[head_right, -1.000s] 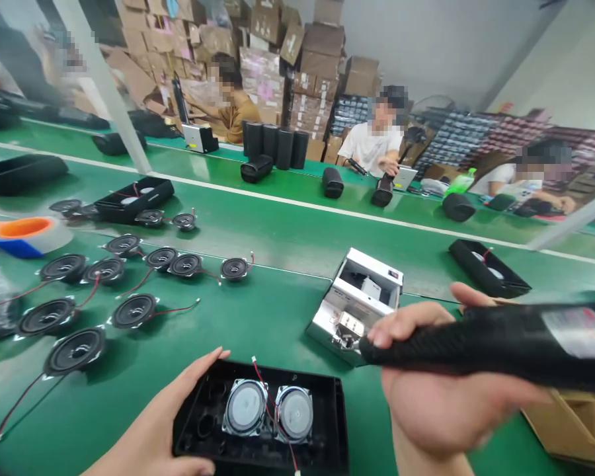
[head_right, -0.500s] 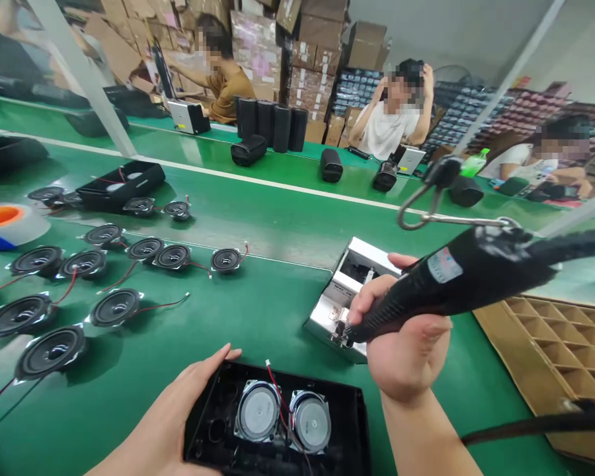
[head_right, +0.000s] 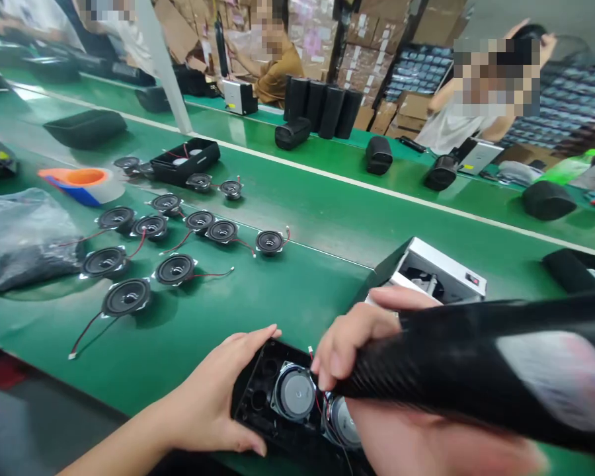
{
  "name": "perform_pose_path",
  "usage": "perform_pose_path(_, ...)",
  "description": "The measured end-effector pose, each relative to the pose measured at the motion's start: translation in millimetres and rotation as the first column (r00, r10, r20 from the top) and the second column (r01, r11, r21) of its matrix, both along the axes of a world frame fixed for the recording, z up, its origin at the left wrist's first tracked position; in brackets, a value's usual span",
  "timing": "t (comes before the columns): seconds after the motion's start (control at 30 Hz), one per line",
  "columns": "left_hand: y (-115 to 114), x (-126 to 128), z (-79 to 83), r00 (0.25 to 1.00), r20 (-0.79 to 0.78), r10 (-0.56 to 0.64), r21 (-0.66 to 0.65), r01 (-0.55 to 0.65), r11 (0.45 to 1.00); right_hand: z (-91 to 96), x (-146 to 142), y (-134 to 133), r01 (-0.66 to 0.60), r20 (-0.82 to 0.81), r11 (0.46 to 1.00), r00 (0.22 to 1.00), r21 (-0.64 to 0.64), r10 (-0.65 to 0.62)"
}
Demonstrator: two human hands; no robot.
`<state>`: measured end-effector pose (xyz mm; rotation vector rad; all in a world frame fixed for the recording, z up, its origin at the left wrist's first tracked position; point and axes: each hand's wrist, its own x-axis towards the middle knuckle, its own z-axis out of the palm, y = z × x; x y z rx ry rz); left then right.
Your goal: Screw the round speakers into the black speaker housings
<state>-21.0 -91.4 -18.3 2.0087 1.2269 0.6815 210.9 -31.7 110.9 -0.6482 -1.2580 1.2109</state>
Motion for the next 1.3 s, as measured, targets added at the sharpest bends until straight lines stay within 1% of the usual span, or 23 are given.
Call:
perform_pose_path(0.07,1,1,0.0,1.0,0.028,-0.01,0.016,0.009,1.0,-11.7,-14,6,-0.079,-0.047,0.997,0.996,-0.015,0.078)
perform_pose_path(0.1,1,1,-0.3,0.999,0.04,-0.013,0.022,0.012,1.0,-17.7,-19,8,-0.091,-0.065,0.996,0.994,-0.02,0.09)
perform_pose_path(0.2,1,1,-1.9,0.997,0.072,-0.013,0.03,0.011,0.999,-31.6,-30,13,-0.097,-0.051,0.995,0.994,-0.026,0.096)
perform_pose_path(0.27,1,1,-3.6,0.996,0.092,-0.014,0.038,0.01,0.999,-36.2,-33,14,-0.099,-0.036,0.995,0.995,-0.025,0.098)
perform_pose_path(0.5,2,3,-7.4,0.992,0.126,-0.028,0.096,0.016,0.995,-39.2,-32,14,-0.115,-0.022,0.992,0.993,-0.05,0.114)
perform_pose_path(0.73,4,4,-7.5,0.99,0.139,-0.031,0.106,0.017,0.994,-42.6,-33,12,-0.08,0.016,0.994,0.997,-0.073,0.081)
perform_pose_path(0.9,3,3,-7.7,0.99,0.136,-0.033,0.089,0.02,0.996,-40.8,-33,12,-0.079,0.005,0.995,0.997,-0.059,0.079)
perform_pose_path(1.07,4,3,-7.4,0.989,0.145,-0.032,0.106,0.016,0.994,-45.2,-29,15,-0.124,0.066,0.991,0.99,-0.038,0.127)
perform_pose_path(1.13,3,4,-6.9,0.989,0.146,-0.03,0.117,0.013,0.993,-47.0,-29,14,-0.117,0.071,0.992,0.99,-0.036,0.12)
perform_pose_path(1.3,3,3,-6.4,0.989,0.143,-0.036,0.122,0.018,0.992,-46.5,-32,7,-0.081,0.018,0.997,0.997,-0.017,0.081)
